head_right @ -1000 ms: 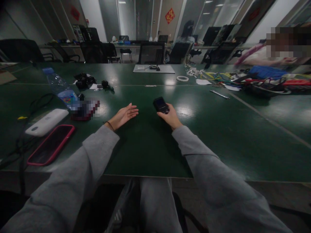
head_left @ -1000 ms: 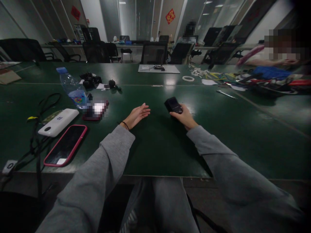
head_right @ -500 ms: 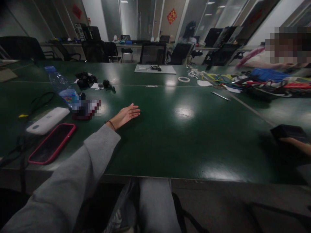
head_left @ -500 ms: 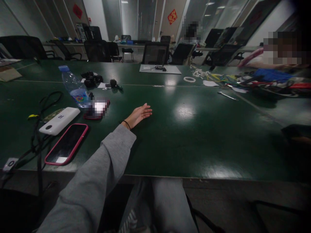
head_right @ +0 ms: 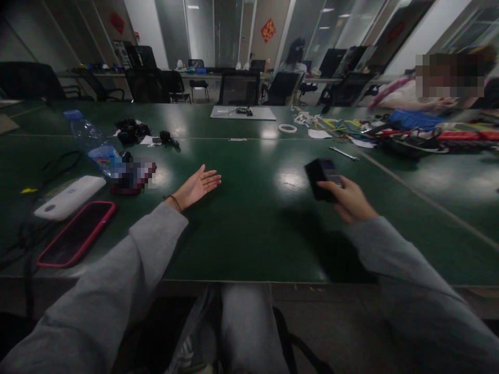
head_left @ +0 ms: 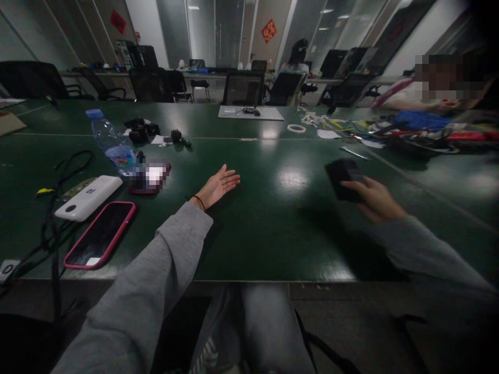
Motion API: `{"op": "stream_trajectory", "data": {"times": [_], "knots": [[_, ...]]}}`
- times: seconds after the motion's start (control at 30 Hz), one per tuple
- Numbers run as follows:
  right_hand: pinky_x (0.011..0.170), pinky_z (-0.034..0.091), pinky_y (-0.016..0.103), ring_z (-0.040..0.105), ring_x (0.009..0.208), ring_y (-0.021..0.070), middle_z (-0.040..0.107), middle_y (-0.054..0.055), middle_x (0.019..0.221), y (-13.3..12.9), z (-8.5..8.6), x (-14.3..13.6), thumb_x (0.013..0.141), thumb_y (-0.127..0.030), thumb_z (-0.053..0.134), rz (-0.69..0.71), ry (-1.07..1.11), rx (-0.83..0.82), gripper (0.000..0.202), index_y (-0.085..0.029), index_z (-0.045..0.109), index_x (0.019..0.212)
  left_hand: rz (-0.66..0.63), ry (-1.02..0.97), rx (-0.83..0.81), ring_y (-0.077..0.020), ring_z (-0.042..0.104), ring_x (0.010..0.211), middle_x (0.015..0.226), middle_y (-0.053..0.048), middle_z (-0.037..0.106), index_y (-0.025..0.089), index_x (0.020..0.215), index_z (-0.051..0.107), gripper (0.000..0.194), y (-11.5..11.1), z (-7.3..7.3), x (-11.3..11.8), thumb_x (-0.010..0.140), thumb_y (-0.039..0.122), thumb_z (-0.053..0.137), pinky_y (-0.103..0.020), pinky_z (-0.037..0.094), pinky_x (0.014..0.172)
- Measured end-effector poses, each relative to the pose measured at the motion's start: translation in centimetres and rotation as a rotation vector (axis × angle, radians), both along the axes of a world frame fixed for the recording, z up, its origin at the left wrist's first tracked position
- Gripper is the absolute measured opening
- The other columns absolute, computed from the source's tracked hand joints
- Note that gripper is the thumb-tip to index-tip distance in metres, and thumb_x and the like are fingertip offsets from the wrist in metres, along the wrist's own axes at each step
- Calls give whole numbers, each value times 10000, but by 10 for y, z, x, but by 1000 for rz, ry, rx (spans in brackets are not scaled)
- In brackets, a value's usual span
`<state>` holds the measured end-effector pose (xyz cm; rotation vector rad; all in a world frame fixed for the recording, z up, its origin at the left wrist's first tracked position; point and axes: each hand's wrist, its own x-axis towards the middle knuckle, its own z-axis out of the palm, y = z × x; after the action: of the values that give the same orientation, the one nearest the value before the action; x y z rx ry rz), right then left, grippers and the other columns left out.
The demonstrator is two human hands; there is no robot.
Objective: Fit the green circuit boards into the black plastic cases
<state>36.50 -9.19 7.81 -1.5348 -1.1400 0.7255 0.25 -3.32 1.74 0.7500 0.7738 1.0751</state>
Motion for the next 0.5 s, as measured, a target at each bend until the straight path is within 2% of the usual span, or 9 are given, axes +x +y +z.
{"op": "stream_trajectory", "data": {"times": [0.07,0.17,0.2,0.27,0.37,0.5], "knots": [[708,494,337,601,757,171,649,37,877,22,-24,-60,699,-247,754,234,205,-10,241,-236,658,920,-34,-45,-24,-222,646,1106,1161,-147,681,155,1055,650,529,-6,4,2,881,632,502,-334,495,960],[796,505,409,597,813,221,638,24,855,33,-50,-158,651,-401,764,530,184,51,360,-229,635,940,-66,-74,-52,-259,645,1098,1088,-157,704,155,1041,662,733,-13,9,3,822,793,375,-381,512,924],[839,499,426,594,860,235,642,34,897,32,-55,-184,641,-409,770,590,115,101,399,-226,629,966,-48,-87,-59,-268,650,1081,1054,-163,713,148,1031,668,792,-13,9,3,802,828,333,-386,518,909],[891,482,447,580,912,247,635,53,957,28,-59,-219,655,-412,766,583,1,224,433,-218,610,1010,19,-139,-71,-278,659,1048,1010,-173,723,134,1018,673,853,-10,7,0,777,860,295,-390,526,892],[882,484,439,567,890,225,611,50,961,29,-51,-226,767,-453,685,443,-30,378,402,-213,572,1069,134,-201,-114,-259,679,995,963,-146,734,139,1012,664,778,-2,3,-6,819,813,325,-381,534,888],[882,494,435,556,944,220,578,47,998,51,-41,-193,838,-524,599,284,-89,497,418,-217,543,1117,144,-274,-134,-232,696,953,981,-123,736,138,1051,634,589,2,3,-6,855,678,502,-385,535,910]]}}
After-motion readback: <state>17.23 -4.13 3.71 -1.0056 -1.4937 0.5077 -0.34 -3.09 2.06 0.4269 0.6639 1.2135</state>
